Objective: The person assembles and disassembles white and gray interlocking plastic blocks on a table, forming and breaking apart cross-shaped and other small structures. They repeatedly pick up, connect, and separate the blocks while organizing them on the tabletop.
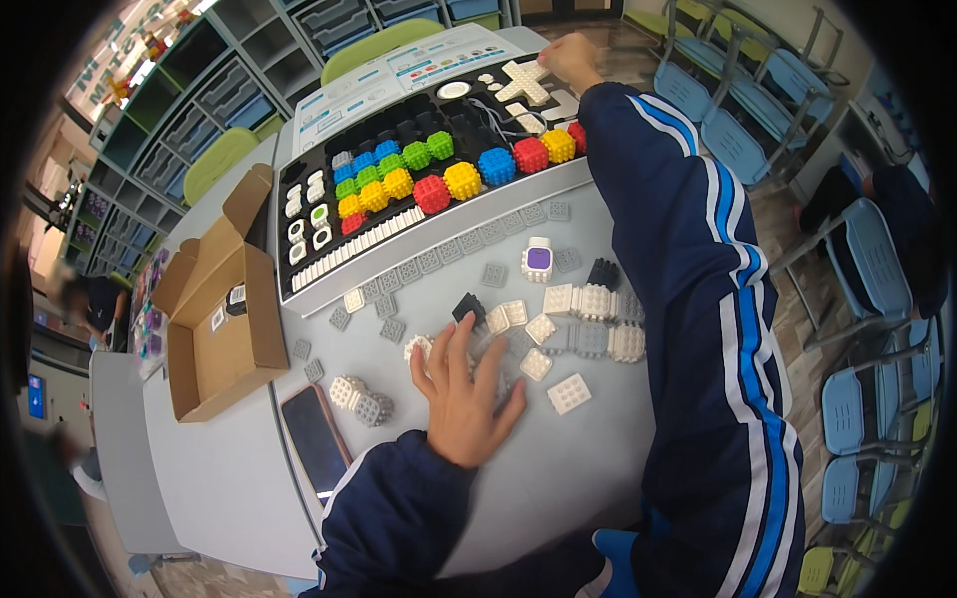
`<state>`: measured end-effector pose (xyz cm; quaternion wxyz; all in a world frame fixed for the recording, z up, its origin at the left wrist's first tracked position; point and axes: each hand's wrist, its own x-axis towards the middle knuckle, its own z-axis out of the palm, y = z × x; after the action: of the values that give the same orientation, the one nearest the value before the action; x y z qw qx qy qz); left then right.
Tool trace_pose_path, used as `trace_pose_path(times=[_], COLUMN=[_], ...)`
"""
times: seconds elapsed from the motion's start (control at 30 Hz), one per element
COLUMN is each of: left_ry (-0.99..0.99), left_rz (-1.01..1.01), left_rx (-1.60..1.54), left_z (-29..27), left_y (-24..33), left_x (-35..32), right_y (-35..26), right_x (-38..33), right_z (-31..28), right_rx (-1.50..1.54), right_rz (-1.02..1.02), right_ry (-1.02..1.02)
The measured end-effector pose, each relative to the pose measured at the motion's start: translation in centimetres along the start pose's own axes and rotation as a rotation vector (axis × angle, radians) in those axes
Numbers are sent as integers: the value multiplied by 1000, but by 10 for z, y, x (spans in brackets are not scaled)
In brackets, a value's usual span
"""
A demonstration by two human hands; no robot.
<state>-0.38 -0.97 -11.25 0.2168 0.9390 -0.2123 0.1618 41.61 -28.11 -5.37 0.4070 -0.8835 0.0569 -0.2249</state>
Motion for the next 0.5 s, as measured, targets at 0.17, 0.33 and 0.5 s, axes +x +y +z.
trace_pose_path(times=[0.17, 0.33, 0.5], left_ry=[-3, 30, 110], left_rz=[-9, 0, 16], left_rx=[-4, -28, -33], left_z=[1, 1, 3], left_y=[3, -1, -2], left_x=[1, 0, 0], right_y=[6, -19, -33], right_x=[-7, -35, -125], right_z=[-6, -22, -54], right_rx=[-171, -216, 30], right_rz=[-287, -465, -623], right_ry=[-24, 15, 113])
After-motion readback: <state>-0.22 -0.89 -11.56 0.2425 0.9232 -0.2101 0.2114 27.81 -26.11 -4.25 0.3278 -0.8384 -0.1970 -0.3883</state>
